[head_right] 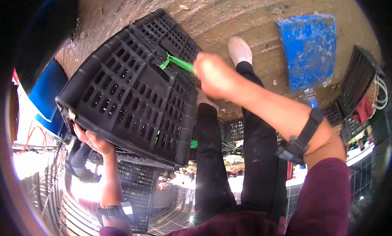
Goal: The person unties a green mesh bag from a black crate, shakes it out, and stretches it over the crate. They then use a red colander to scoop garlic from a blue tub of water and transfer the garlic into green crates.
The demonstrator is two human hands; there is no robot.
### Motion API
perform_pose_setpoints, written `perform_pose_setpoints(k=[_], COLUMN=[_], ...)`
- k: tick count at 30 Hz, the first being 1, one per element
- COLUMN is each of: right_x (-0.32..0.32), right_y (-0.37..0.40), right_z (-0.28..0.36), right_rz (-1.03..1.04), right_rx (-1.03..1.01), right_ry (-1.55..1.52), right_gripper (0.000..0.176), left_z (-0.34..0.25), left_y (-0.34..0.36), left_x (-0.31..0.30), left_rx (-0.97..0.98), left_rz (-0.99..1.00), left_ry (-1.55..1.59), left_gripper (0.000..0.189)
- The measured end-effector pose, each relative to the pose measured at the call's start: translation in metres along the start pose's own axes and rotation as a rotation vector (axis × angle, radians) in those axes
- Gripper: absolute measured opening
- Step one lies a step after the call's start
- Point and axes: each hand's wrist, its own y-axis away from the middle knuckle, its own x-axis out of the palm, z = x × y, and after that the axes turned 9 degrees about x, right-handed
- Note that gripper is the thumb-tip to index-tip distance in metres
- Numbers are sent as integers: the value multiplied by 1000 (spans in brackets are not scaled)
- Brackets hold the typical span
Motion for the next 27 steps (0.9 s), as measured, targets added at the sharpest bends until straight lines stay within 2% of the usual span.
perform_pose_setpoints(k=[1,2,4,6,8,9,10,11,12,13,15,16,18,19,21,22,24,27], right_x=[-13,-14,-19,10,30,40,42,59,65,65,50,39,22,16,6,1,-18,-66], right_y=[-14,-35,-69,-116,-138,-135,-102,-77,-37,-12,37,43,41,51,79,98,146,214], right_z=[9,-5,13,6,-3,-16,-16,-61,-47,-26,-26,-9,17,30,54,64,81,81], right_rz=[-143,-200,-240,-167,-215,-281,-348,1,-231,-411,-206,-326,-381,-386,-247,-203,-285,-333], right_rx=[72,-9,152,94,191,292,490,251,632,751,608,621,625,616,464,585,740,817], right_ry=[-220,-415,-512,-1352,-1669,-1673,-1507,-1792,-1603,-1588,-1506,-1533,-1393,-1380,-1150,-1193,-1098,-1058], right_gripper=[8,11,13,12,11,8,6,4,5,7,9,10,12,12,14,15,14,12], left_z=[-6,-10,-12,-13,-11,-12,-13,-12,-11,-10,-12,-15,-15,-14,-14,-15,-17,-15], left_y=[-2,-4,-6,-7,-5,-6,-6,-5,-6,-5,-5,-8,-5,-6,-10,-8,-8,-11], left_x=[0,0,0,-1,0,1,0,0,3,3,-1,1,2,3,3,3,2,3], left_rx=[-39,-30,-31,-34,-46,-40,-36,-46,-55,-40,-35,-52,-61,-52,-69,-75,-98,-61], left_rz=[-2,9,-3,-6,8,11,19,17,5,2,15,-1,-17,-33,-47,-46,-51,-98], left_ry=[23,-2,29,16,5,8,14,10,25,18,10,12,12,0,0,0,-16,-31], left_gripper=[54,55,55,55,56,56,56,55,55,54,53,53,52,51,52,52,51,48])
